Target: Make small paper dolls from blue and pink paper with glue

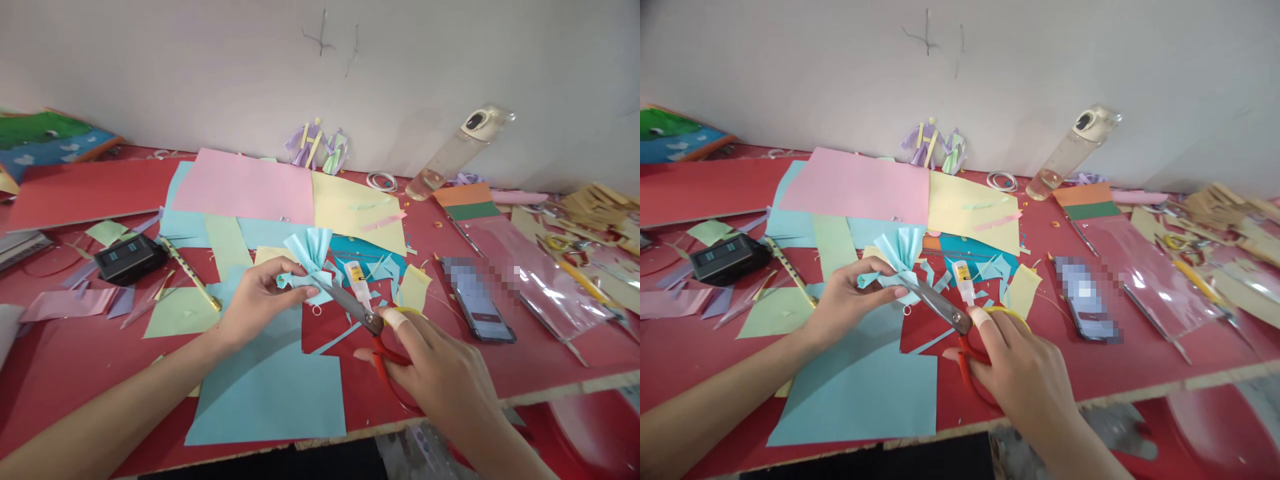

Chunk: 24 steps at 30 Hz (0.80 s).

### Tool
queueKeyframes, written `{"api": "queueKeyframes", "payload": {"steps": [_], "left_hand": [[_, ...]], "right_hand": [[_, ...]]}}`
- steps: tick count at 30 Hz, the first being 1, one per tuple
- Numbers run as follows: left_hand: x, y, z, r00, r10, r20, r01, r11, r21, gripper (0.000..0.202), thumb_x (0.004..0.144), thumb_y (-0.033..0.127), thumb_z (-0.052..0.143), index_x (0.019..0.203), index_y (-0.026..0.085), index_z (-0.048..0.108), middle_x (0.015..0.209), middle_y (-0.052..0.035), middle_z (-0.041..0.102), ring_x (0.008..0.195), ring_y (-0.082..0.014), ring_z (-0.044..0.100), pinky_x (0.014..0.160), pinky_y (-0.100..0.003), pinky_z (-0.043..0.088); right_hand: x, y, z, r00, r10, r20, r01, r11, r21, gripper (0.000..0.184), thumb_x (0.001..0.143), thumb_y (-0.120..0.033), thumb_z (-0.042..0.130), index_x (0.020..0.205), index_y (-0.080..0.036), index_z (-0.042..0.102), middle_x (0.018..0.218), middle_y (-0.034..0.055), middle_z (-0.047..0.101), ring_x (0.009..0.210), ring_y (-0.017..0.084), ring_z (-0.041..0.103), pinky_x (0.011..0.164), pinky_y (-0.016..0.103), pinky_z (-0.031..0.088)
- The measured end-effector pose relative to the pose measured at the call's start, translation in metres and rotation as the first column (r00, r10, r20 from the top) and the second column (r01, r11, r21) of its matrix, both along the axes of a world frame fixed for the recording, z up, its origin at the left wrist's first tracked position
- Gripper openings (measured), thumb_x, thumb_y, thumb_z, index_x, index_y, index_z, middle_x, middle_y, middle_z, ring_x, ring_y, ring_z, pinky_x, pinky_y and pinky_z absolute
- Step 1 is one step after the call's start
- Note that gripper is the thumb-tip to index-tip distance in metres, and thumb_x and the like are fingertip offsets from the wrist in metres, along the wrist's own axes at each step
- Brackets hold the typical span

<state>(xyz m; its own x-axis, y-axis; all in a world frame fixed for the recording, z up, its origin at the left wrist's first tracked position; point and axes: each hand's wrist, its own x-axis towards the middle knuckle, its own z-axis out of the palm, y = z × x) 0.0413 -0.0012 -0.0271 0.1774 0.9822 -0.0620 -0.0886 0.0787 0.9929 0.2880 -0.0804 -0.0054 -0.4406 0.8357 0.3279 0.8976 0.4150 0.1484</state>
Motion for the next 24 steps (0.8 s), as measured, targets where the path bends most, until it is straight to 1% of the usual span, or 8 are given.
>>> {"api": "queueKeyframes", "payload": {"steps": [4, 8, 12, 16, 18, 22, 24], "left_hand": [[0.0, 0.0, 0.0, 1.0, 0.0, 0.01, 0.0, 1.0, -0.006, 0.025, 0.065, 0.03, 0.088, 0.073, 0.021, 0.065, 0.081, 0.0009, 0.067, 0.066, -0.013, 0.064, 0.055, -0.022, 0.053], [0.001, 0.0, 0.0, 1.0, 0.02, 0.008, -0.02, 1.0, -0.009, 0.026, 0.062, 0.025, 0.089, 0.072, 0.021, 0.065, 0.082, 0.0017, 0.066, 0.065, -0.0118, 0.063, 0.055, -0.021, 0.053], [0.001, 0.0, 0.001, 1.0, 0.013, 0.019, -0.012, 1.0, -0.021, 0.023, 0.064, 0.023, 0.088, 0.072, 0.021, 0.066, 0.083, 0.0015, 0.066, 0.065, -0.012, 0.064, 0.056, -0.021, 0.054], [0.001, -0.001, 0.002, 1.0, 0.003, 0.015, -0.002, 0.999, -0.034, 0.025, 0.063, 0.025, 0.089, 0.072, 0.021, 0.065, 0.082, 0.001, 0.066, 0.066, -0.0137, 0.064, 0.057, -0.024, 0.055], [0.001, -0.001, 0.001, 1.0, 0.008, 0.006, -0.008, 1.0, -0.025, 0.024, 0.065, 0.028, 0.087, 0.072, 0.021, 0.066, 0.083, 0.0006, 0.066, 0.067, -0.0141, 0.064, 0.057, -0.024, 0.054], [0.0, 0.0, -0.001, 1.0, 0.02, -0.017, -0.02, 1.0, 0.0, 0.02, 0.068, 0.028, 0.085, 0.072, 0.022, 0.066, 0.081, 0.0009, 0.065, 0.07, -0.0135, 0.062, 0.057, -0.023, 0.049], [-0.001, 0.0, -0.002, 1.0, 0.02, -0.021, -0.02, 1.0, 0.006, 0.02, 0.068, 0.027, 0.085, 0.072, 0.022, 0.066, 0.079, 0.0014, 0.064, 0.071, -0.0134, 0.06, 0.058, -0.023, 0.048]], "right_hand": [[0.001, -0.001, -0.001, 1.0, -0.005, -0.016, 0.004, 1.0, -0.027, 0.03, 0.1, -0.043, 0.049, 0.113, -0.018, 0.056, 0.092, 0.0045, 0.076, 0.074, 0.019, 0.074, 0.05, 0.027, 0.045], [0.003, -0.001, -0.002, 1.0, 0.013, -0.026, -0.013, 1.0, -0.017, 0.032, 0.1, -0.046, 0.051, 0.113, -0.017, 0.057, 0.088, 0.0039, 0.076, 0.073, 0.018, 0.074, 0.051, 0.027, 0.045], [0.005, -0.001, -0.003, 0.999, 0.017, -0.035, -0.018, 1.0, -0.022, 0.033, 0.1, -0.046, 0.052, 0.113, -0.017, 0.057, 0.087, 0.004, 0.077, 0.072, 0.018, 0.074, 0.052, 0.027, 0.044], [0.004, 0.0, 0.001, 0.999, 0.013, -0.043, -0.014, 1.0, -0.019, 0.031, 0.1, -0.047, 0.051, 0.109, -0.018, 0.058, 0.087, 0.0034, 0.077, 0.071, 0.018, 0.075, 0.05, 0.027, 0.042], [0.004, 0.0, 0.004, 0.998, 0.012, -0.054, -0.011, 1.0, 0.002, 0.029, 0.101, -0.045, 0.048, 0.108, -0.018, 0.059, 0.084, 0.004, 0.077, 0.068, 0.018, 0.075, 0.05, 0.027, 0.043], [0.009, -0.001, 0.005, 0.993, -0.019, -0.116, 0.021, 1.0, 0.013, 0.024, 0.102, -0.037, 0.047, 0.109, -0.017, 0.059, 0.077, 0.0046, 0.076, 0.062, 0.017, 0.073, 0.049, 0.026, 0.043], [0.014, -0.003, 0.004, 0.987, -0.061, -0.148, 0.062, 0.998, 0.003, 0.026, 0.1, -0.039, 0.05, 0.112, -0.018, 0.059, 0.076, 0.0038, 0.075, 0.062, 0.018, 0.073, 0.05, 0.026, 0.044]]}}
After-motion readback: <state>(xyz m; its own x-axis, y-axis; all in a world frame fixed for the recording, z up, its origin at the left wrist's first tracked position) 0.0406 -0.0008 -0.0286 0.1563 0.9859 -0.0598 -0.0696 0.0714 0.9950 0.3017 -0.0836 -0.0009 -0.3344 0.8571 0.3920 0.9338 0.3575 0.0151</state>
